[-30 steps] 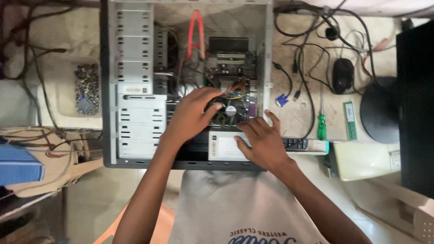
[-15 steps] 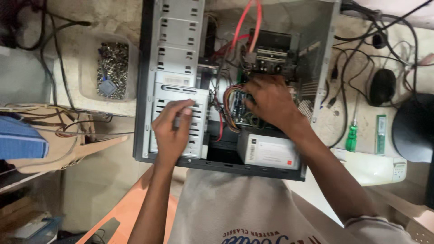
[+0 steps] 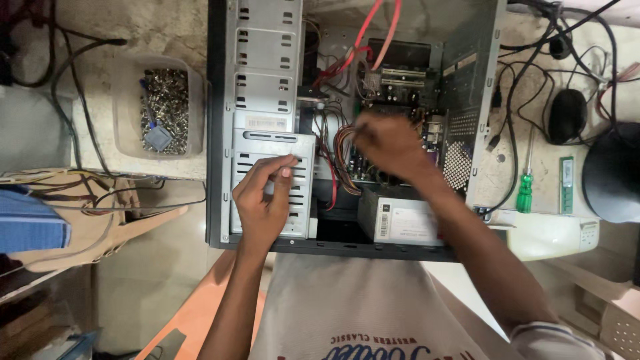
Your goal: The person is working inside an open desktop computer case, manipulating various internal cables and components. They connect and disconnect power and data cables to the motherboard and hard drive, organizing the wiring within the chassis. The task involves troubleshooting or assembling the internal connections of the computer.
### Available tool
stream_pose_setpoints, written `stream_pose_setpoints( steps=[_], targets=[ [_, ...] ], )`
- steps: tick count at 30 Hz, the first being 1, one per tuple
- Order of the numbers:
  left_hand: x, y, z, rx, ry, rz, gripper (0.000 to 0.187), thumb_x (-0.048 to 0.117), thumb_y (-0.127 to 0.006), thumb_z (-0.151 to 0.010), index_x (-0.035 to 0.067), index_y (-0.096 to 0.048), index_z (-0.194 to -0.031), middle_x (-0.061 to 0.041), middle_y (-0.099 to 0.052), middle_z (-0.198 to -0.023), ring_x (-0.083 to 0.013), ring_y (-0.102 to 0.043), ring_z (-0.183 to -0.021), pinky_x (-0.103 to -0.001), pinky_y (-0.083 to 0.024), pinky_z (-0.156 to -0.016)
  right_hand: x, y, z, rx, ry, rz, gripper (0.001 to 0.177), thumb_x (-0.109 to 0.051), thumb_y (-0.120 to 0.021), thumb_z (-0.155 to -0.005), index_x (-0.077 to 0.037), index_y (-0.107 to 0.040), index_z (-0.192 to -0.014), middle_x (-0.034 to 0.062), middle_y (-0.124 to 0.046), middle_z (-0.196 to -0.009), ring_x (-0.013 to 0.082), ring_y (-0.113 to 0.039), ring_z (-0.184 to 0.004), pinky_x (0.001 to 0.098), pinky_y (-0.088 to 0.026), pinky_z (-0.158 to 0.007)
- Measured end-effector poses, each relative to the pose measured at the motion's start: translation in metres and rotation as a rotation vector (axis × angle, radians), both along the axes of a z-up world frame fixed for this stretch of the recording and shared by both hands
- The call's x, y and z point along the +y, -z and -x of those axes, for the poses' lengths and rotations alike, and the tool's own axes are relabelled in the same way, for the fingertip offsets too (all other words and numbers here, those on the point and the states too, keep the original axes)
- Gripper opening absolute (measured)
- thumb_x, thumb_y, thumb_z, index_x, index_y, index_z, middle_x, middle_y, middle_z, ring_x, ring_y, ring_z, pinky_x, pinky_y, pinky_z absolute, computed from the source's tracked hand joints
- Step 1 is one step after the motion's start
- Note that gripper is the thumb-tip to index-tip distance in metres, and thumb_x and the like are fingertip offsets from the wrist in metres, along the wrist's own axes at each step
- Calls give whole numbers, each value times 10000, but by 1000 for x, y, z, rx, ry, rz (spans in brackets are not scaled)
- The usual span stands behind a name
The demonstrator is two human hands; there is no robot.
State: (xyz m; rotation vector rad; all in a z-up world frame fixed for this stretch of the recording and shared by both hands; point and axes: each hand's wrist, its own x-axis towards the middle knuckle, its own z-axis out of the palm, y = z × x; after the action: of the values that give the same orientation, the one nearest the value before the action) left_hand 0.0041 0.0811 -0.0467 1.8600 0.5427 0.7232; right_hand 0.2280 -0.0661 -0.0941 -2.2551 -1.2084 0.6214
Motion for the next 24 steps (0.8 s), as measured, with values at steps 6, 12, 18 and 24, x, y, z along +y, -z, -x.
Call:
stream_pose_setpoints(
  steps=[6,12,18,24],
  targets=[
    [-3,2,0,3,24,11,139,25,-626,-1046,-11,-699,-1159,-113,-766,-1046,-151,-725,-870,-258,-566,-766,-31,-24,-40,609,335,-301,130,-77,-625,-929,-7,-711,-997,67,-630,-753,156,-537,-628,319,-431,-552],
    [-5,0,-1,68,29,3,145,33,-633,-1022,0,-715,-1137,-107,-778,-1020,-143,-721,-829,-230,-512,-628,-49,-47,-39,1578,486,-611,156,-108,-611,-922,23,-695,-909,3,-525,-622,137,-504,-560,298,-435,-550],
    [-4,-1,-1,71,58,-33,150,51,-629,-1038,1,-710,-1153,-108,-774,-1036,-174,-744,-901,-274,-564,-733,-66,-47,0,823,268,-129,133,-106,-621,-937,-20,-713,-892,39,-621,-676,129,-504,-565,294,-411,-510],
    [-6,-3,-6,45,115,-94,142,39,-628,-1039,-1,-695,-1158,-112,-754,-1039,-221,-741,-934,-313,-588,-824,-87,-62,16,706,28,-79,136,-60,-607,-940,-3,-718,-885,48,-672,-726,81,-537,-638,267,-439,-553]
  ],
)
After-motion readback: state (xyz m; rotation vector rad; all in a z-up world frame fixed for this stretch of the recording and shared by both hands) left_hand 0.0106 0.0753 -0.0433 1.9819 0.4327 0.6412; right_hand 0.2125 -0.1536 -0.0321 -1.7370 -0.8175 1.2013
